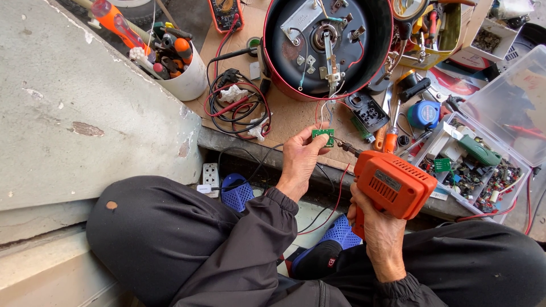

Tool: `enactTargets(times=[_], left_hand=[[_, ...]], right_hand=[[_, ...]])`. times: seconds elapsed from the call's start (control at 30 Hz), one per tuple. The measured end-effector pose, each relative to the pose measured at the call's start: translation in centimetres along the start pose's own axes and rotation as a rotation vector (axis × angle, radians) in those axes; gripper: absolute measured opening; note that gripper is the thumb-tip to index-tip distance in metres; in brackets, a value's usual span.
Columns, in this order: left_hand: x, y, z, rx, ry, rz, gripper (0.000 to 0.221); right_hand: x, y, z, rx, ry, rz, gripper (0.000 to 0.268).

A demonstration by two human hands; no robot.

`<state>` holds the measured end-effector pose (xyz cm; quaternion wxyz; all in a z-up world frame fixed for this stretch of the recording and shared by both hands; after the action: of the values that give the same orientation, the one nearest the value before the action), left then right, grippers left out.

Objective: Soldering wires onto a small printed circuit board using a handheld soldering gun.

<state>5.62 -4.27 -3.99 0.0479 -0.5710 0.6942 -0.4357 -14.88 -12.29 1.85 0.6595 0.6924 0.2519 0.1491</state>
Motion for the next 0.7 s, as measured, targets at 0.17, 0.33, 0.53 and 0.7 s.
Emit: enactTargets(times=[0.17, 0.33, 0.53, 0.7], left_hand=[[0.1, 0.0, -0.1, -0.002, 0.0, -0.004, 0.04], [0.0, 0.2, 0.2, 0.0, 0.002, -0.003, 0.041], [0.2, -0.3, -0.4, -0.047, -0.001, -0.01, 0.04], [-0.6, 1.4, 1.0, -0.098, 0.173, -0.229, 0.04]], right_hand=[[0.1, 0.2, 0.0, -0.007, 0.002, 0.005, 0.023], [0.0, 0.2, 0.0, 0.002, -0.003, 0.0, 0.023], [-0.5, 0.7, -0.4, -0.07, -0.048, 0.03, 0.026], [-1.4, 2.2, -0.1, -0.152, -0.109, 0.086, 0.031]])
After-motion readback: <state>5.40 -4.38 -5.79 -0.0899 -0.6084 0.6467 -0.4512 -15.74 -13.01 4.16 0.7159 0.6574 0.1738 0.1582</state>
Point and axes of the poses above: each hand's wrist, its own z-axis towards the middle knuckle, its own x-axis out of the palm, y = z × x, the point moved 8 cm from there along z, towards the middle knuckle, and after that the axes turned 14 degrees about -x, right-handed, at the moved point
